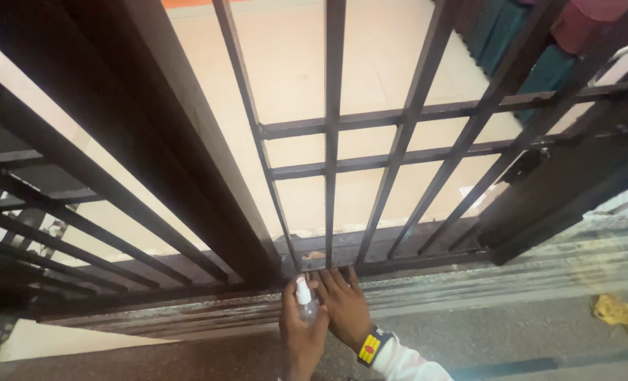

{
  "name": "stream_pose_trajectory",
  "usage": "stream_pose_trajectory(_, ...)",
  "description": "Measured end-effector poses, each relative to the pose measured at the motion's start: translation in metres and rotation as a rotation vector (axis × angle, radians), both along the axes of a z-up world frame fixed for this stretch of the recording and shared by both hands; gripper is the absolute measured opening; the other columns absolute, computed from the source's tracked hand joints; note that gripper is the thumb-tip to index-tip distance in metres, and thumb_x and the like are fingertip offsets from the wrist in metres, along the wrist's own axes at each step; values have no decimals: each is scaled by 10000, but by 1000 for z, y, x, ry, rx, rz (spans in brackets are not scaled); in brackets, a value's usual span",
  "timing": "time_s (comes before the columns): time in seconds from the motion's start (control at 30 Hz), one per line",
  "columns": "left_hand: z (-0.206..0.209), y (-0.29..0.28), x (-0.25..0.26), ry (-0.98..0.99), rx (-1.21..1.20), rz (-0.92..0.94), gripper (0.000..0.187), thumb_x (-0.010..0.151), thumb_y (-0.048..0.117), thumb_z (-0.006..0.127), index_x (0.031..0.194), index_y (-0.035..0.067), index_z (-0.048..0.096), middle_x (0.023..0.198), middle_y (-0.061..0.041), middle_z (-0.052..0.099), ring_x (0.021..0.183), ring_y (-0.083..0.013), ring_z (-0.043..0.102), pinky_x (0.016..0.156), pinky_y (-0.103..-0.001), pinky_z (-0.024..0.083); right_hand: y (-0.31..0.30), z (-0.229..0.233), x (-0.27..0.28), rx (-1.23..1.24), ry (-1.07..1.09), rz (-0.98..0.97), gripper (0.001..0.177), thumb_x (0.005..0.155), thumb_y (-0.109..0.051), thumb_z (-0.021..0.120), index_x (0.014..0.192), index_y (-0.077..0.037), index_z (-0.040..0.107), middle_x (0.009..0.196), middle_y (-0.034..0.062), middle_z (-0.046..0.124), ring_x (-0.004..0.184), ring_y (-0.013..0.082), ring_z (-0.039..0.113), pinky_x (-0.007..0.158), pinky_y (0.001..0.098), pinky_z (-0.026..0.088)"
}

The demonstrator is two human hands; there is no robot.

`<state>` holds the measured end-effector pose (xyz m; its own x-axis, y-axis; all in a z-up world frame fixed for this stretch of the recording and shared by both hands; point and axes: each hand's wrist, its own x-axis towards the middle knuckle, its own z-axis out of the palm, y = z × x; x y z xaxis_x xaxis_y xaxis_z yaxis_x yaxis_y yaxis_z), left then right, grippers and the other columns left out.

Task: The person sprays a liquid onto a metal gate and wipes it with a cloth. They repeatedly spray and wipe different sections of the gate's bars and frame.

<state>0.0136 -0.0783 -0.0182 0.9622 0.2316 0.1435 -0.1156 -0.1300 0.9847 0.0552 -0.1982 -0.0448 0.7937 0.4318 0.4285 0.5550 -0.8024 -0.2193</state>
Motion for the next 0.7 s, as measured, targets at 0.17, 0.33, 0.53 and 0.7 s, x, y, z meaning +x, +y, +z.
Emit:
stream_pose_trajectory(0.17, 0, 3, -1, 49, 39, 33, 580, 775, -9, 706, 1321, 61, 522, 1130, -85, 687, 1077, -216, 679, 917, -349, 529, 23, -5, 38, 111, -110, 33, 651, 887, -294, 579, 1463, -12, 467, 1533, 193, 459, 1448, 360, 406, 1178, 573, 263)
stream_pose_trajectory(0.33, 1, 0, -1, 14, 66, 65, 542, 791, 2, 714, 1301, 55, 539, 1087, -81, 707, 999, -205, 703, 859, -346, 545, 21, -1, 39, -23, -127, 18, 686, 864, -285, 592, 1478, -20, 442, 1528, 185, 442, 1418, 344, 415, 1174, 610, 214)
stream_pose_trajectory(0.53, 4, 2, -3, 142, -17, 89, 610, 793, 15, 701, 1370, 88, 519, 1059, -61, 706, 927, -163, 702, 779, -320, 582, 0, 12, 7, -139, 221, 52, 759, 810, -248, 686, 1477, -34, 394, 1483, 167, 441, 1408, 352, 405, 1130, 608, 240)
stream_pose_trajectory(0.7, 9, 8, -6, -21, 22, 78, 582, 810, 0, 692, 1365, 67, 528, 1038, -63, 699, 903, -156, 686, 776, -305, 566, 19, 3, 47, -24, -84, 55, 818, 775, -178, 676, 1510, 33, 382, 1550, 216, 428, 1475, 354, 378, 1162, 518, 326)
